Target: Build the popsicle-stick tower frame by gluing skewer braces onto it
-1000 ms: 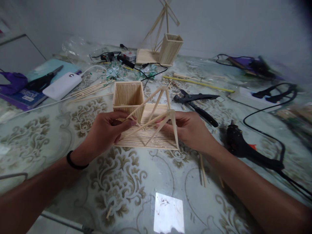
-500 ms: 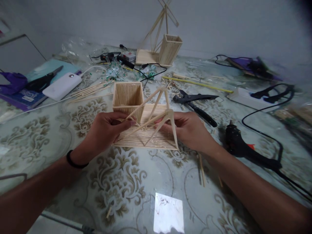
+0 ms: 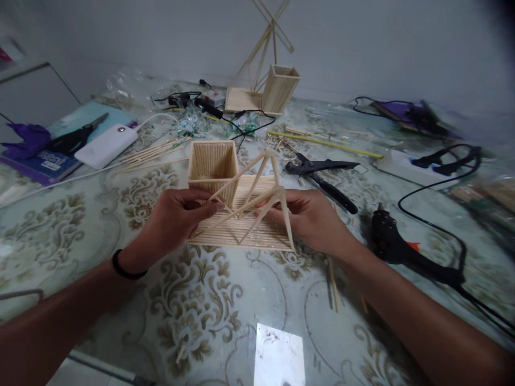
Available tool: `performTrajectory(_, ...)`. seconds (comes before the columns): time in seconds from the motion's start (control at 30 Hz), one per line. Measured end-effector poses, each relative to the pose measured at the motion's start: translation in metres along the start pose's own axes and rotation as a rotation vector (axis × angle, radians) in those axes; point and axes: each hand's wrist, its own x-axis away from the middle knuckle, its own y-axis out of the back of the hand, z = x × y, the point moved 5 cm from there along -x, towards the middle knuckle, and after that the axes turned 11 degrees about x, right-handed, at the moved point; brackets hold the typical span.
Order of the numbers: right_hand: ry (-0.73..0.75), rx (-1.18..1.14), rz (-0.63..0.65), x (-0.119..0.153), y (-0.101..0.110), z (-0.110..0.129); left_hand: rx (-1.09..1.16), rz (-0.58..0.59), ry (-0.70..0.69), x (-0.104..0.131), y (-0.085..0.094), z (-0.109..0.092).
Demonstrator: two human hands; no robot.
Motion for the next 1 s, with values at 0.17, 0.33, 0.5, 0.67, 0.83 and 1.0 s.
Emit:
performTrajectory(0.17, 0.008, 0.006, -0.002, -0.0003, -0.0002, 0.0, 0.115, 0.019, 0.088, 0.0006, -0.0011, 0.0035)
performTrajectory(0.33, 0.006, 0.009, -0.008, -0.0004, 0.0004, 0.0004, 0.12, 0.018, 0.088, 0.0012, -0.0001, 0.004)
performTrajectory(0.5, 0.017, 0.001, -0.006, -0.0007, 0.0004, 0.0021, 0.104, 0.045, 0.075, 0.0009, 0.0002, 0.0063)
performTrajectory(0.67, 0.017, -0.012, 0.008, -0.0009, 0.0001, 0.0016, 0.118, 0.046, 0.078, 0.0001, -0.0001, 0.0079)
performTrajectory(0.83, 0.018, -0.006, 0.015, 0.0001, 0.0003, 0.0031, 0.118, 0.032, 0.097, 0.0, 0.0008, 0.0072)
performTrajectory(1.0, 0.018, -0.006, 0.022, -0.0001, 0.0001, 0.004, 0.112, 0.025, 0.103, -0.0007, 0.0009, 0.0061)
